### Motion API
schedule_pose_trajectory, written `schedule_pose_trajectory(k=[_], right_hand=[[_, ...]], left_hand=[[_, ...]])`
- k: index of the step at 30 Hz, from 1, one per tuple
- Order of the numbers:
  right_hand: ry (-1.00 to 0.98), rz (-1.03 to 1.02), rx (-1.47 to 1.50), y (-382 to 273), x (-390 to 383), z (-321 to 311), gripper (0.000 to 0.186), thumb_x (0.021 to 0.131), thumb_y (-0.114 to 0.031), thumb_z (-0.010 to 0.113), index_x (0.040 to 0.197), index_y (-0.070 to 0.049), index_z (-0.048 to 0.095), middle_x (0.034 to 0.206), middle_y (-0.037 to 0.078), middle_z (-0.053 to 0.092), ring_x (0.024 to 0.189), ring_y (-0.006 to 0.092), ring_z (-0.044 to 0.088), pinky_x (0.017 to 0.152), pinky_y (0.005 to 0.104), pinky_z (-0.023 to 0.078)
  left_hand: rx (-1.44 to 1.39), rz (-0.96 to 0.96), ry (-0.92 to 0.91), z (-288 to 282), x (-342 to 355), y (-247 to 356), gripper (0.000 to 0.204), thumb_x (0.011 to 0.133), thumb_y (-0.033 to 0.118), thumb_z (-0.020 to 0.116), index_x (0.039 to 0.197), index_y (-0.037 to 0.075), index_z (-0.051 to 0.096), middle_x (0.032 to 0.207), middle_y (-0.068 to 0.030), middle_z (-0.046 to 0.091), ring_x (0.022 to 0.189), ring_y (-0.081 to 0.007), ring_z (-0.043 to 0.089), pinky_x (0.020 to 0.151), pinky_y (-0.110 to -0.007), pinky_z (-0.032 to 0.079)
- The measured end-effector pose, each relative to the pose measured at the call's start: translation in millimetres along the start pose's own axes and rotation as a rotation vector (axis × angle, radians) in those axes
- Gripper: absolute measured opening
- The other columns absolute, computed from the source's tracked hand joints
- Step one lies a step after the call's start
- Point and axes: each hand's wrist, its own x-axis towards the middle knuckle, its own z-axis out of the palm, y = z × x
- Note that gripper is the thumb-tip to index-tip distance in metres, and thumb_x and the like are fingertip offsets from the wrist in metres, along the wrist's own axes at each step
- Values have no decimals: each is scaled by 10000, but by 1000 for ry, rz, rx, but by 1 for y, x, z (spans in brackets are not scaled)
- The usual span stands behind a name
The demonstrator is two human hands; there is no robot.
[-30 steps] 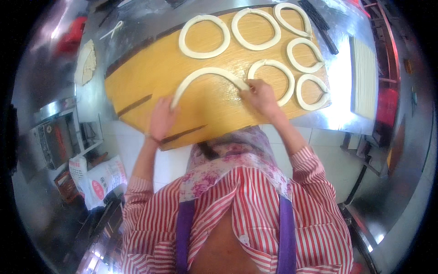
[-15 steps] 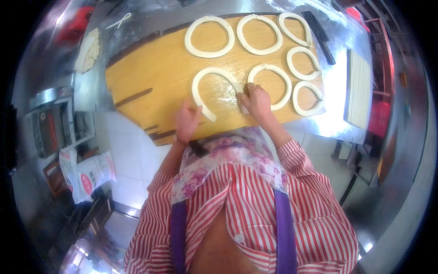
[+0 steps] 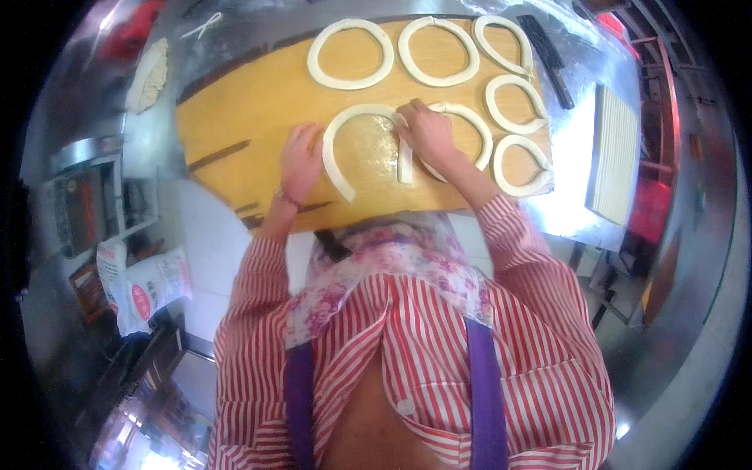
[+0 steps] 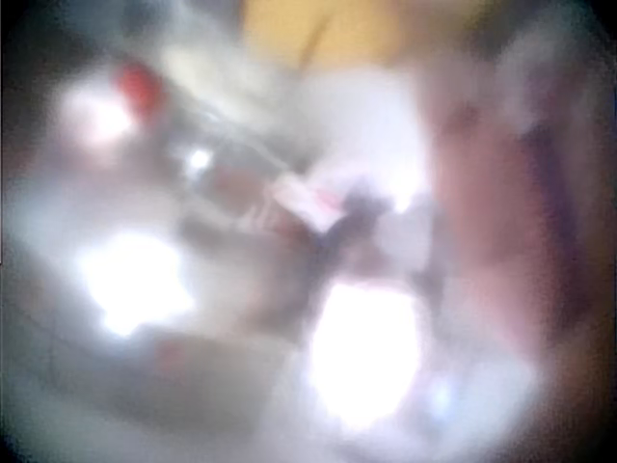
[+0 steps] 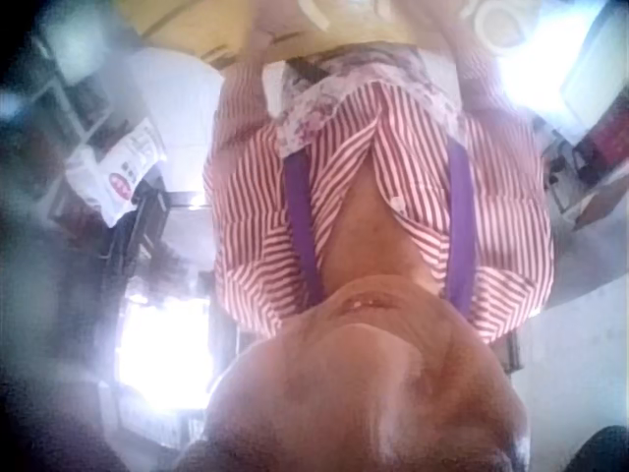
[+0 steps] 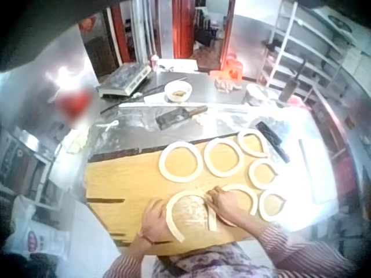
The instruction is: The person shapes long strips of dough into circular rings by hand on a wooden board. They repeatedly pick up dough strips, form them into loops, and place them on the board, accumulating a batch of dough rings.
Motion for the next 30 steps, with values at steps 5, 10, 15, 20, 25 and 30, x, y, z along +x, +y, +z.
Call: schedule_pose_trajectory(k=[5, 10, 15, 20, 25, 30], right_hand=[[-362, -597, 20, 35, -38, 20, 248, 848, -71, 628, 1095, -50, 634, 1140, 77, 619, 1007, 285, 665, 754, 434, 572], [-502, -568, -35, 30, -34, 20, 249, 841, -56, 609, 1089, -33, 605, 1100, 83, 590, 1010, 286, 664, 722, 413, 571], [-390, -493, -75, 22, -44, 41, 296, 845, -71, 633, 1138, -37, 609, 1163, 103, 595, 1033, 291, 656, 760, 414, 567], [-296, -486, -79, 28, -49, 58, 404, 821, -115, 713, 1203, -23, 621, 1185, 131, 625, 1027, 339, 650, 788, 413, 555], [-200, 105, 433, -14, -42, 67, 433, 825, -209, 798, 1174, 17, 680, 899, 126, 709, 818, 242, 690, 736, 350, 550], [-140, 312, 674, -25, -35, 62, 472, 806, -212, 831, 1176, 44, 689, 835, 100, 717, 759, 132, 652, 708, 306, 539]], left_hand=[[-2, 363, -551, -11, -26, 19, 291, 826, 49, 626, 1113, 16, 660, 1152, -174, 623, 1105, -362, 577, 974, -441, 470], [88, 451, -622, 23, -32, 7, 236, 835, 97, 635, 1060, 28, 647, 1021, -136, 598, 1024, -321, 561, 908, -422, 464], [-77, 424, -459, 46, -30, 13, 214, 820, 132, 674, 1014, 43, 656, 996, -125, 595, 997, -319, 562, 874, -420, 462], [12, 385, -545, 35, -10, 11, 227, 789, 106, 717, 999, 30, 685, 955, -120, 634, 949, -338, 598, 862, -433, 489], [-472, -178, -377, 41, 0, 17, 234, 810, 85, 767, 1030, 10, 744, 958, -128, 730, 931, -240, 697, 844, -355, 541], [-673, -261, -514, 35, 14, -3, 233, 865, 73, 756, 1086, 0, 756, 1017, -91, 763, 935, -123, 690, 846, -287, 547]])
